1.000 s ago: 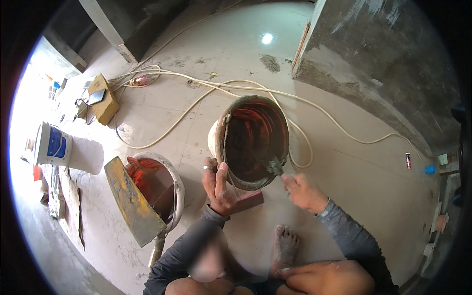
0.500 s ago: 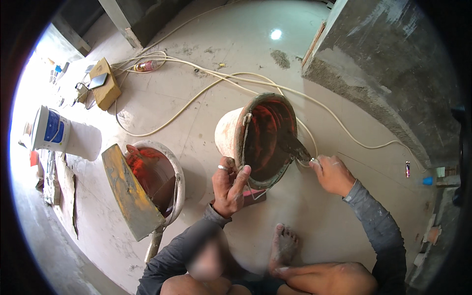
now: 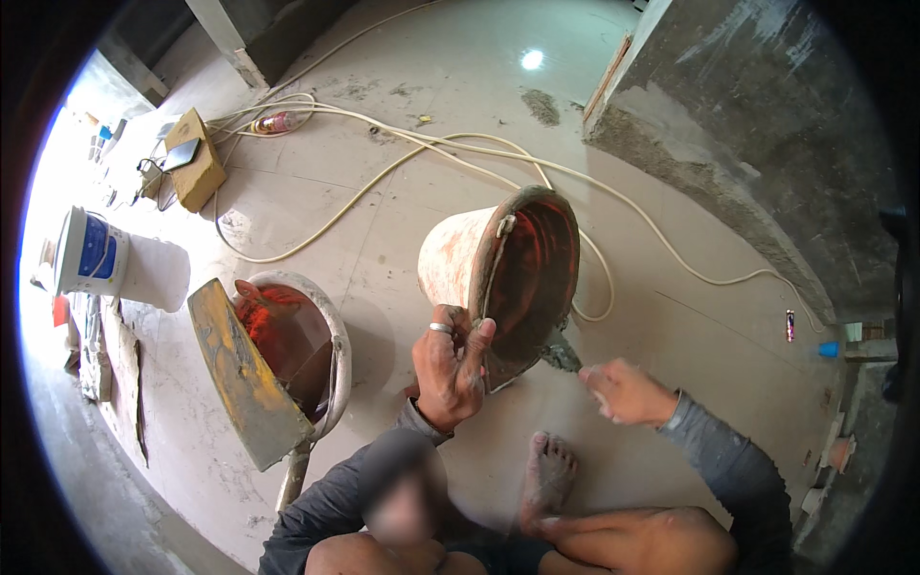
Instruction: The person applies plaster to the lower section of a wall using a trowel and a smaller hand tool. They smooth the surface along the baseboard area, then scrape excess material from the tools into a bucket.
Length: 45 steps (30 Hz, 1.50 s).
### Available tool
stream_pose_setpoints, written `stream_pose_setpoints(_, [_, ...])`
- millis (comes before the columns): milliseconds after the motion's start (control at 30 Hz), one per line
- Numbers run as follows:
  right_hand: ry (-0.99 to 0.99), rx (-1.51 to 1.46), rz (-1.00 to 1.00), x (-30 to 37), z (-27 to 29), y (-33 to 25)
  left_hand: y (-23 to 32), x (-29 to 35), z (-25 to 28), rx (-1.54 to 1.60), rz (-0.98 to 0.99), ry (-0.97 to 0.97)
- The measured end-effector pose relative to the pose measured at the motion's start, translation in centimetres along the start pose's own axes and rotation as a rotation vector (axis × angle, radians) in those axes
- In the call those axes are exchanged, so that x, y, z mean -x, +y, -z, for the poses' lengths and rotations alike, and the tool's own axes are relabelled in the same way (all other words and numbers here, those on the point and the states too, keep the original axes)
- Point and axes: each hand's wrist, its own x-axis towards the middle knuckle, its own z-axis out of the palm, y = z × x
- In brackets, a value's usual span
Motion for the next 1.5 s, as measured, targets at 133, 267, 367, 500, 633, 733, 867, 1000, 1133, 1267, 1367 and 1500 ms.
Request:
stream_pose_setpoints(133, [-0.161, -0.401, -0.147, 1.3, -2.3, -0.8, -0.4, 0.1, 0.2, -0.044, -0.091, -0.024])
stream_pose_setpoints(267, [-0.296, -0.680, -0.248, 1.9, -1.8, -1.9, -0.4, 0.4, 0.8, 0.005, 0.002, -0.119])
stream_pose_setpoints(367, [-0.169, -0.596, -0.129, 0.9, -1.1, -1.6, -0.6, 0.8, 0.8, 0.040, -0.031, -0.138])
stream_pose_setpoints(500, [0.247, 0.063, 0.232, -4.1, -0.3, 0.0, -1.2, 1.4, 0.6, 0.186, 0.067, -0.114])
stream_pose_setpoints(633, [0.484, 0.451, 0.292, -5.7, -1.9, 2.1, -2.0, 1.7, 1.7, 0.074, -0.056, -0.111])
stream_pose_setpoints(733, [0.187, 0.265, 0.177, -5.7, -4.5, 1.6, -2.7, 2.3, 2.1, -0.067, -0.135, -0.083])
stream_pose_setpoints(867, [-0.167, -0.402, -0.054, -2.7, -6.8, -0.9, -3.5, 3.0, 1.9, -0.075, -0.194, -0.087])
stream_pose_setpoints(1000, [-0.421, -0.877, -0.229, 0.1, -6.9, -3.9, -3.6, 2.8, 1.8, -0.033, -0.206, -0.150])
stream_pose_setpoints(1133, [-0.508, -1.160, -0.344, 1.6, -6.8, -5.8, -3.2, 2.7, 1.9, -0.038, -0.200, -0.243])
stream_pose_setpoints(1267, [-0.445, -1.180, -0.201, 2.5, -6.2, -5.7, -3.2, 2.7, 1.8, 0.021, -0.167, -0.220])
stream_pose_setpoints(1367, [0.068, -0.505, 0.077, 0.5, -3.3, -4.5, -3.5, 2.2, 2.2, 0.006, -0.184, -0.228])
stream_pose_setpoints(1500, [0.644, 0.550, 0.466, -4.8, 1.5, -3.2, -3.0, 1.3, 3.3, -0.007, -0.043, -0.314])
